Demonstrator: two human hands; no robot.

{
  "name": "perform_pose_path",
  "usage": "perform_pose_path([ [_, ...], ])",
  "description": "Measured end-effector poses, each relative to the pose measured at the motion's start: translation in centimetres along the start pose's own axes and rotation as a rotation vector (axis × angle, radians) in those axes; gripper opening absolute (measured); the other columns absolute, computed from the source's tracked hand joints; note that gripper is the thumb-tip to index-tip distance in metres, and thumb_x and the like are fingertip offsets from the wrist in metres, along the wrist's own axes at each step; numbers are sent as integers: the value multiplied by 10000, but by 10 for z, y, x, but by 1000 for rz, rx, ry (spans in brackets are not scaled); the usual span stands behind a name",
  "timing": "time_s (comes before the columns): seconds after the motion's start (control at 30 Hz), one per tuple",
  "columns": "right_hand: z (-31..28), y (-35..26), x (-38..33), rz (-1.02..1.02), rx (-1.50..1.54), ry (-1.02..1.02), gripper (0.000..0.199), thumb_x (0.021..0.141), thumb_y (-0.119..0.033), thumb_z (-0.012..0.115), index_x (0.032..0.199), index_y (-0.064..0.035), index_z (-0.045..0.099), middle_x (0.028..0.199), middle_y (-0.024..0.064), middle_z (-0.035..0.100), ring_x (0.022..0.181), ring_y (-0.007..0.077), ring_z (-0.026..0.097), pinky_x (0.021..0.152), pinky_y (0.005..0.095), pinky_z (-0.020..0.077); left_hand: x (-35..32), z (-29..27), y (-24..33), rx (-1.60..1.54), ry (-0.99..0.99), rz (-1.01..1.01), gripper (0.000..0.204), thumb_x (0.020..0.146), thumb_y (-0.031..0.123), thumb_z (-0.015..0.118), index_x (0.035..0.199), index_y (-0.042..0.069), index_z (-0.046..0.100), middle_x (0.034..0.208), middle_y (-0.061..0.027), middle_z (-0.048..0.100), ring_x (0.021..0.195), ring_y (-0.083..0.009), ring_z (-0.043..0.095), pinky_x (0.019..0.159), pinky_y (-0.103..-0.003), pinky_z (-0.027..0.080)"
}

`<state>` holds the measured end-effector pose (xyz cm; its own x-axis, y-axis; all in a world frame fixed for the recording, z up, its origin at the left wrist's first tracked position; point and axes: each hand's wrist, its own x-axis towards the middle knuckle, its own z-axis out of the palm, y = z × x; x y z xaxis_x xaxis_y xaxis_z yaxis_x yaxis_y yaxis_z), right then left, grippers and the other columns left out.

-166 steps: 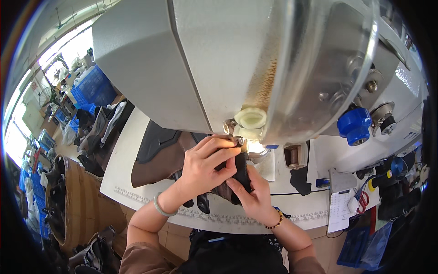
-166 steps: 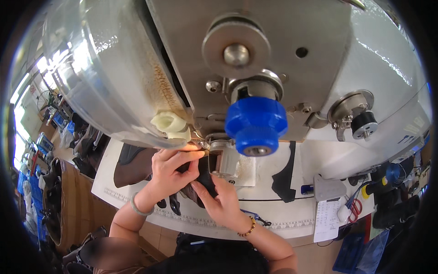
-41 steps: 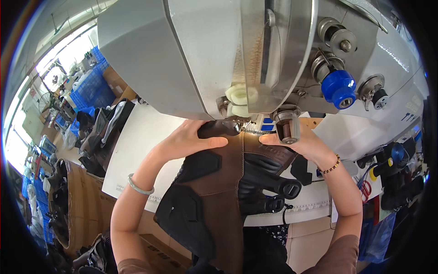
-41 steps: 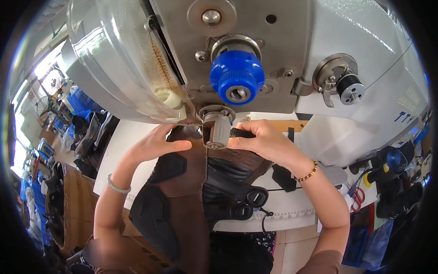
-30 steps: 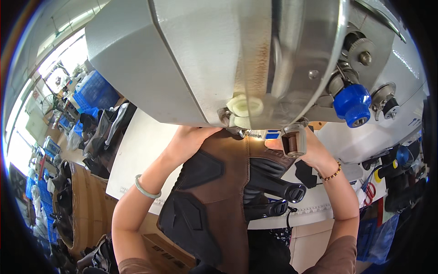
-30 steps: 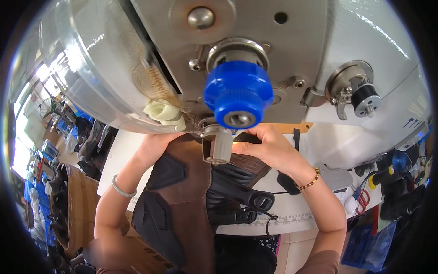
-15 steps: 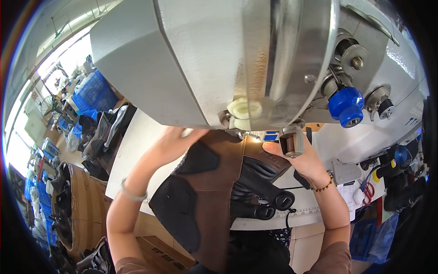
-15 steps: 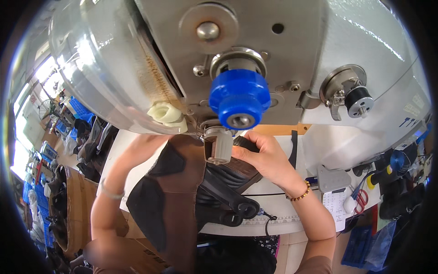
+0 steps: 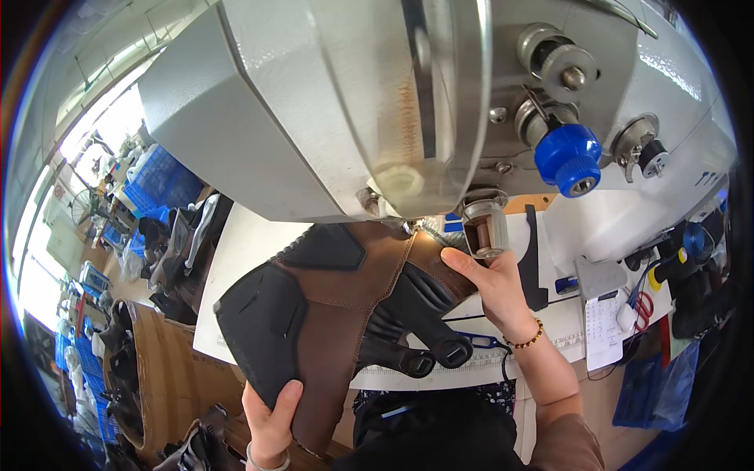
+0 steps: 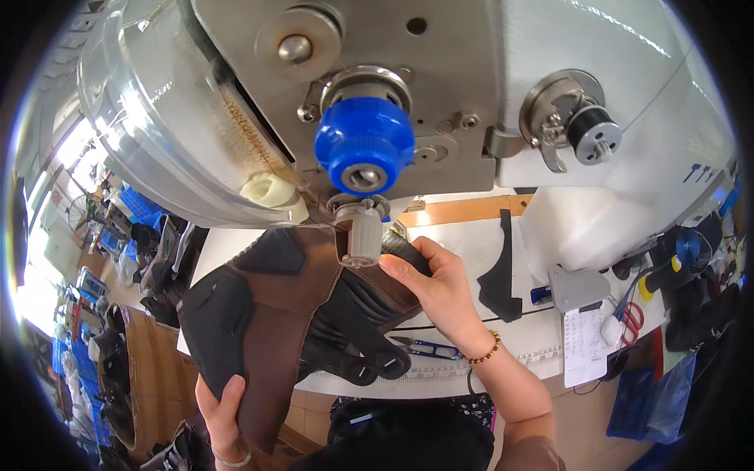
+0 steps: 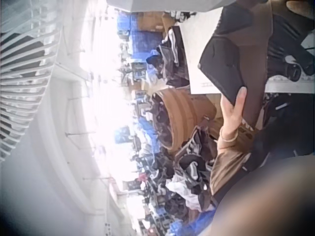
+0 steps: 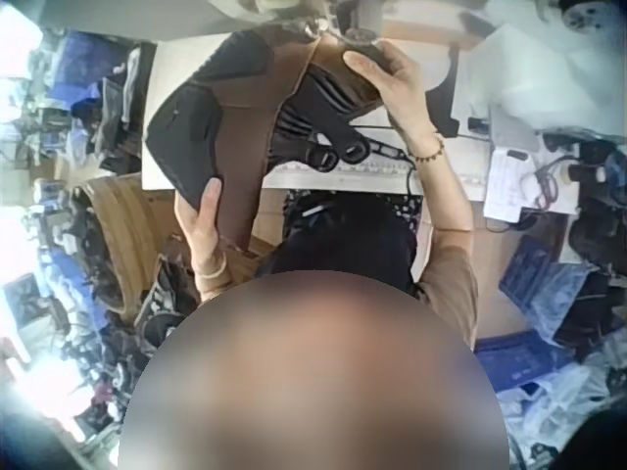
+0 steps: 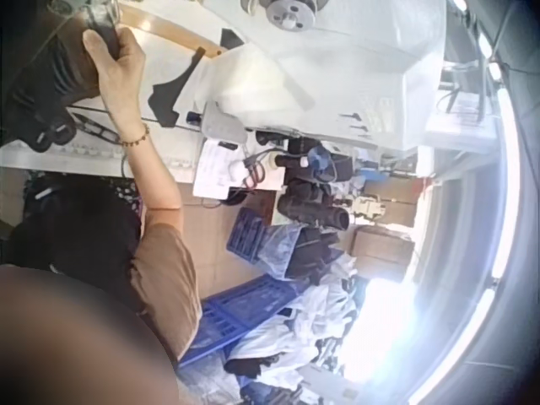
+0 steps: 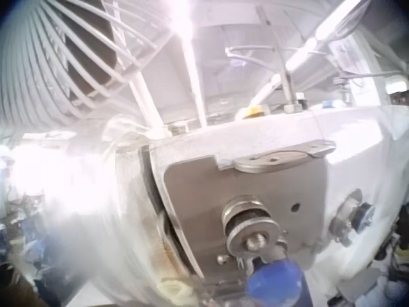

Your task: The person stitches leather boot pieces together using a sewing machine, guides and rotates the material by hand under the needle, trims excess thread using thread snips, and continues sewing the boot sections together.

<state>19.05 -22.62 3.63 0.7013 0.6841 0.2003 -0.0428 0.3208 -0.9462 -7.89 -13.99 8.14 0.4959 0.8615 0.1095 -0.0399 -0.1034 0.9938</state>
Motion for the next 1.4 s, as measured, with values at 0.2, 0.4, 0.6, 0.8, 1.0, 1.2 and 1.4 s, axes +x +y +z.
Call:
perform_pose_path([
  [0.2,11,4,-7,-38,91,41,220,820,-212,678,817,-18,573,723,-31,570,655,12,464,574,165,380,20,-17,0,23,-21,-36,371,800,53,559,1136,-84,484,1012,-128,587,887,-162,565,784,-268,448],
  [0.4,23,6,-12,-45,122,100,187,829,-180,669,811,-23,569,725,-41,564,660,-1,451,574,149,365,47,-15,-3,-155,54,-42,405,757,50,588,1127,-85,494,999,-144,594,847,-191,593,761,-281,474],
  [0.6,31,9,-14,-25,188,143,186,837,-175,661,811,-19,564,717,-50,547,651,-7,433,568,150,361,60,-27,7,-107,-40,7,475,736,70,587,1165,-92,465,1042,-159,579,900,-207,583,797,-289,463],
  [0.8,46,12,-21,-18,260,238,188,841,-178,656,831,-14,564,716,-50,538,649,-7,426,567,150,351,92,-51,15,119,-149,57,414,768,93,610,1140,-55,506,999,-91,594,865,-157,576,752,-257,456],
  [1.0,27,5,-37,31,42,63,146,873,-135,567,834,4,545,684,-55,491,639,18,400,543,192,342,44,-65,-38,728,452,999,104,822,112,591,806,11,574,669,-59,529,616,-164,492,573,-297,420],
  [1.2,-7,4,-44,143,-318,-470,185,870,-139,525,885,44,542,711,-6,504,656,65,423,559,234,371,33,53,-95,661,-523,1206,395,722,27,634,1095,-48,529,1133,-177,555,1111,-321,527,849,-355,475],
  [1.4,14,1,-47,-22,-137,-272,325,859,-161,577,1091,59,522,879,74,623,785,72,540,686,240,462,69,104,-59,504,-336,940,536,782,10,474,1300,-74,367,1323,-224,385,1262,-383,348,1083,-442,216],
])
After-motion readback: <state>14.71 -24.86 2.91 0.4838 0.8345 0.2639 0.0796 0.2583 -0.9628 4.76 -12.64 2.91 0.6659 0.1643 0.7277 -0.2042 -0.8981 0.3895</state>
